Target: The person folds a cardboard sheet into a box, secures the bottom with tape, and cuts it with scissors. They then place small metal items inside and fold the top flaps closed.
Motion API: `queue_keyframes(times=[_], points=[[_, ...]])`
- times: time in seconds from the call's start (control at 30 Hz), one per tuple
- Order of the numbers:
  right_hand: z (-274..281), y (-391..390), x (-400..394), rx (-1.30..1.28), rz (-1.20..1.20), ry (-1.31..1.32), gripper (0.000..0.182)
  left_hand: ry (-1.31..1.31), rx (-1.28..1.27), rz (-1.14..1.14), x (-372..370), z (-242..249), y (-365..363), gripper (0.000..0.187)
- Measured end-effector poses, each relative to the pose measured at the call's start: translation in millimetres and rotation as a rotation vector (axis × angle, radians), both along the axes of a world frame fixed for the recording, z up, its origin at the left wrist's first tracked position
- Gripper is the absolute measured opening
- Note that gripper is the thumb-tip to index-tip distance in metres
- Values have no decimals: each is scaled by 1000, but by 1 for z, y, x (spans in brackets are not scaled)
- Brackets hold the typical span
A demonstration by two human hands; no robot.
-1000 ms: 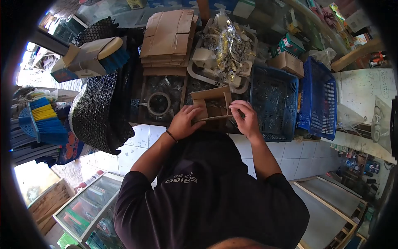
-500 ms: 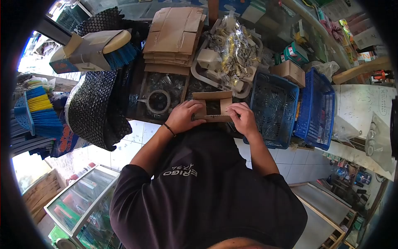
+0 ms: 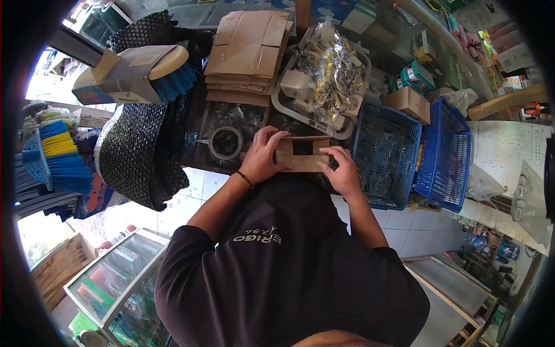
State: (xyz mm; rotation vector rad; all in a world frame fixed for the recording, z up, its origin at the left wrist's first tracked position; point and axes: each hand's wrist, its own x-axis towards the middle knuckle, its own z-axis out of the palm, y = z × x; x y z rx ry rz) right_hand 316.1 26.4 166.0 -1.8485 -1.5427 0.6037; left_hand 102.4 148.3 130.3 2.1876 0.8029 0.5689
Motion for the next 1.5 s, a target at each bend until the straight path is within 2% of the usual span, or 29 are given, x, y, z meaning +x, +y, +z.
queue_keyframes(times=[0.07,0.17,0.27,0.33,0.47,0.77,0.87,1.07,1.13,1.33,1.5], points=[[-7,-2,-2,-14,-44,43,33,25,-6,-29,-2,-1,1,82],[-21,-4,-4,123,-94,-12,36,65,4,-54,-3,0,-3,72],[-26,-8,-12,56,-245,110,39,61,-4,-75,-2,-1,-5,67],[-40,-10,-13,121,-261,137,40,64,-13,-88,-2,-1,-6,66],[-48,-12,-16,213,-284,231,38,89,20,-143,1,-3,-6,70],[-38,-11,-15,287,-202,-94,31,189,38,-238,6,-4,-5,88],[-52,-15,-27,254,-310,36,29,253,31,-252,6,-13,-5,92],[-70,-11,-20,378,-218,-87,29,272,63,-273,8,-18,-6,97],[-67,-12,-22,370,-230,-82,30,308,14,-272,9,-15,-6,99],[-64,-10,-23,403,-257,-39,31,204,3,-226,10,-25,-10,103],[-68,-10,-24,403,-293,-33,35,285,89,-201,12,-22,-15,101]])
